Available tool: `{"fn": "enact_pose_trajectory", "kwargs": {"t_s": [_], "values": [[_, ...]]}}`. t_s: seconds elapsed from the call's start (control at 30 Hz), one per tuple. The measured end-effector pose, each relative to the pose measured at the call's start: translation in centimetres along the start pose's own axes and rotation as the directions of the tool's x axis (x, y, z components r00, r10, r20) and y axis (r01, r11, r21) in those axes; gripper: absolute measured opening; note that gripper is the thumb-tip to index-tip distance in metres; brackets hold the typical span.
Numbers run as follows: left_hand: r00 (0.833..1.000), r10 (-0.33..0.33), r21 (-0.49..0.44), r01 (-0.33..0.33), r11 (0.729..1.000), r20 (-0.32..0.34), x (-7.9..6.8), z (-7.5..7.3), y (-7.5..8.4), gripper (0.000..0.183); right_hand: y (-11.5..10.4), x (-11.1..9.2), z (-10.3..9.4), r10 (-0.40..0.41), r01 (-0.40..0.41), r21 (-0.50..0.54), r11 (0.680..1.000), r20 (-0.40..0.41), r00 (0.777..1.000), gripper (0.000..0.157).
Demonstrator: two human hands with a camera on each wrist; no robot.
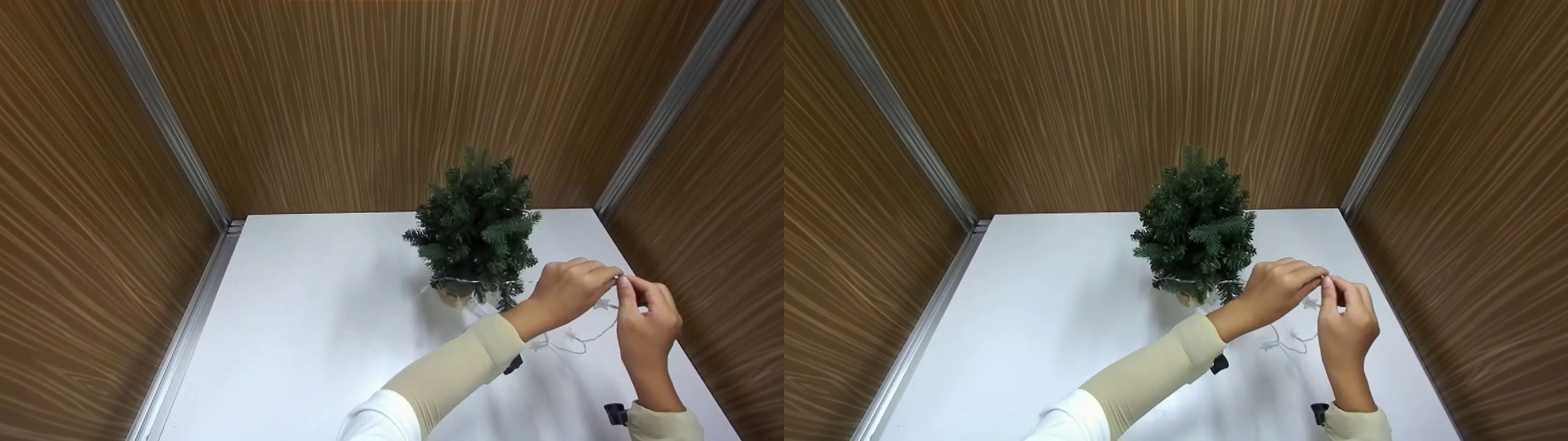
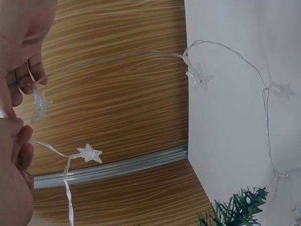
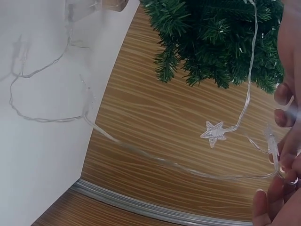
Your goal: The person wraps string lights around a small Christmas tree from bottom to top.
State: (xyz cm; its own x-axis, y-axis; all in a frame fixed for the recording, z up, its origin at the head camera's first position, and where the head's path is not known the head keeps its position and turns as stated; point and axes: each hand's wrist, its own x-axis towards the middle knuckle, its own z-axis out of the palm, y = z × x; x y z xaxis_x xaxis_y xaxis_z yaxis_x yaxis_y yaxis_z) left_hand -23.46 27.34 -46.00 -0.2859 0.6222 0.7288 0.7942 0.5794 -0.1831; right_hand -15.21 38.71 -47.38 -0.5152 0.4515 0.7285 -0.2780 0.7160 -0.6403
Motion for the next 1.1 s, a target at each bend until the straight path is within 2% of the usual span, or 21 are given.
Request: {"fn": "enact_pose_trajectory", "kwargs": {"t_s": [0.1,0.23,0.37,0.6,0.73,0.87,0.97,1.1], "values": [[1.000,-0.011,-0.041,0.011,0.999,0.022,0.4,-0.3,-0.2,0.025,-0.4,0.0,-0.1,0.036,-0.036,0.010,0.999,0.005,0.999,0.017],[0.996,-0.045,-0.154,0.057,0.986,0.082,0.9,-0.5,-0.4,0.023,-0.6,-0.2,0.0,0.099,-0.099,0.024,0.995,0.003,0.995,0.021],[0.985,-0.101,-0.264,0.135,0.955,0.139,1.6,-0.7,-0.8,0.023,-0.7,-0.6,-0.1,0.131,-0.132,0.026,0.991,0.008,0.991,0.021],[0.955,-0.186,-0.375,0.264,0.889,0.232,2.6,-0.8,-1.5,0.024,-1.1,-1.3,-0.4,0.120,-0.121,0.023,0.992,0.047,0.992,0.015],[0.918,-0.259,-0.433,0.374,0.820,0.301,3.2,-0.8,-1.9,0.024,-1.3,-1.7,-0.4,0.106,-0.109,0.027,0.994,0.077,0.991,0.015],[0.875,-0.328,-0.506,0.475,0.720,0.356,3.7,-0.9,-2.4,0.024,-1.7,-2.0,-0.5,0.100,-0.103,0.026,0.994,0.091,0.991,0.015],[0.853,-0.358,-0.549,0.520,0.655,0.381,4.0,-0.8,-2.6,0.024,-2.2,-2.3,-0.7,0.100,-0.103,0.024,0.994,0.091,0.991,0.014],[0.828,-0.383,-0.574,0.560,0.598,0.410,4.2,-0.6,-2.8,0.023,-3.1,-2.6,-0.8,0.103,-0.106,0.025,0.994,0.100,0.990,0.013]]}}
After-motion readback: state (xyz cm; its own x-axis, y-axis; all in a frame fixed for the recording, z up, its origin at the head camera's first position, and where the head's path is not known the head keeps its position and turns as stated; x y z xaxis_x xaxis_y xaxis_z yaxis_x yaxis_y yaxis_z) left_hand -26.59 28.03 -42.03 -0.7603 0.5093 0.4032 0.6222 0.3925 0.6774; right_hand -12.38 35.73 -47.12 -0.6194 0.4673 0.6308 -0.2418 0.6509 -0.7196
